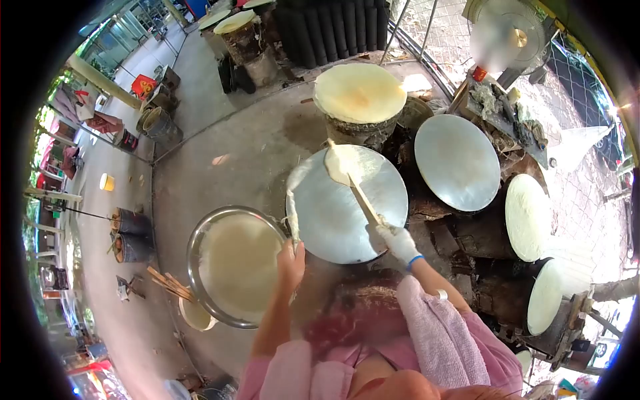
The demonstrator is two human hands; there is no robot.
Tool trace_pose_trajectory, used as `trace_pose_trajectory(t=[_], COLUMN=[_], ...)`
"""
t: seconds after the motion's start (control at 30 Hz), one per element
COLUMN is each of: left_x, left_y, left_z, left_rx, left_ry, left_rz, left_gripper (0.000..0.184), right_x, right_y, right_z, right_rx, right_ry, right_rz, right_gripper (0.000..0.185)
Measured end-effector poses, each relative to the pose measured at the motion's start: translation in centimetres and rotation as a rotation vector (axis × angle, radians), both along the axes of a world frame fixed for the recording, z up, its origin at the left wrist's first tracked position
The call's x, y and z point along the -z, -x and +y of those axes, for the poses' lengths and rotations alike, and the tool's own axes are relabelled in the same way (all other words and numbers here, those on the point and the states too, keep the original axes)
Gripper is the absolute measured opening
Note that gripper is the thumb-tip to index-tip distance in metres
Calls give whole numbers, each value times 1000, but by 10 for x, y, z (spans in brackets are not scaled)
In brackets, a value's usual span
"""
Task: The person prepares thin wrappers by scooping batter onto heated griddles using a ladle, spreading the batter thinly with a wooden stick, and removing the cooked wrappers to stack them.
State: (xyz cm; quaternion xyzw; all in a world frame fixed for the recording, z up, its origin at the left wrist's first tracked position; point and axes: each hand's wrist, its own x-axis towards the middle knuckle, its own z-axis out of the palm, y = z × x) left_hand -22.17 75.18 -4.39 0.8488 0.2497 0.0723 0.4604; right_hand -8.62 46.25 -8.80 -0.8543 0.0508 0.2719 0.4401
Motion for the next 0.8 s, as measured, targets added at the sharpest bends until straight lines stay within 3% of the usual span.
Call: trace_pose_trajectory(t=[0.07,0.1,0.17,0.23,0.3,0.37,0.4,0.43,0.47,0.5,0.57,0.63,0.7,0.77,0.8], left_x=[-25,-29,-24,-25,-5,-1,-19,-24,-26,-27,-13,-7,-18,-22,-19], left_y=[11,14,18,17,18,19,20,22,26,32,50,60,64,70,76], left_z=[-3,-3,-4,-7,-9,-12,-19,-22,-24,-25,-32,-46,-64,-78,-84], left_rx=[13,19,-30,-36,-70,-133,-135,-155,-180,-205,-323,-436,-481,-520,-539], left_ry=[54,80,95,151,94,81,179,83,-14,-115,20,193,201,164,126], left_rz=[46,69,91,140,143,154,-90,-153,-212,-265,-106,-23,18,10,-16], left_gripper=[27,27,28,29,29,28,18,19,19,20,20,18,17,19,22], right_x=[18,-6,14,-5,-16,16,7,3,22,-8,32,15,11,13,-21], right_y=[-10,-11,-21,-17,-12,-23,-35,-47,-61,-71,-88,-76,-76,-94,-110], right_z=[-30,-38,-57,-36,-10,-22,-34,-48,-64,-61,-71,-43,-33,-48,-53], right_rx=[-3,77,159,-8,-10,-112,-170,-231,-121,34,-173,-197,-262,-360,-388], right_ry=[-4,-31,-152,-155,-308,-233,-131,-34,-236,-277,-422,-336,-302,-313,-289], right_rz=[-103,-124,-21,164,280,114,26,-63,-95,64,27,296,371,205,169], right_gripper=[48,45,46,41,40,40,39,40,40,40,35,33,34,32,31])
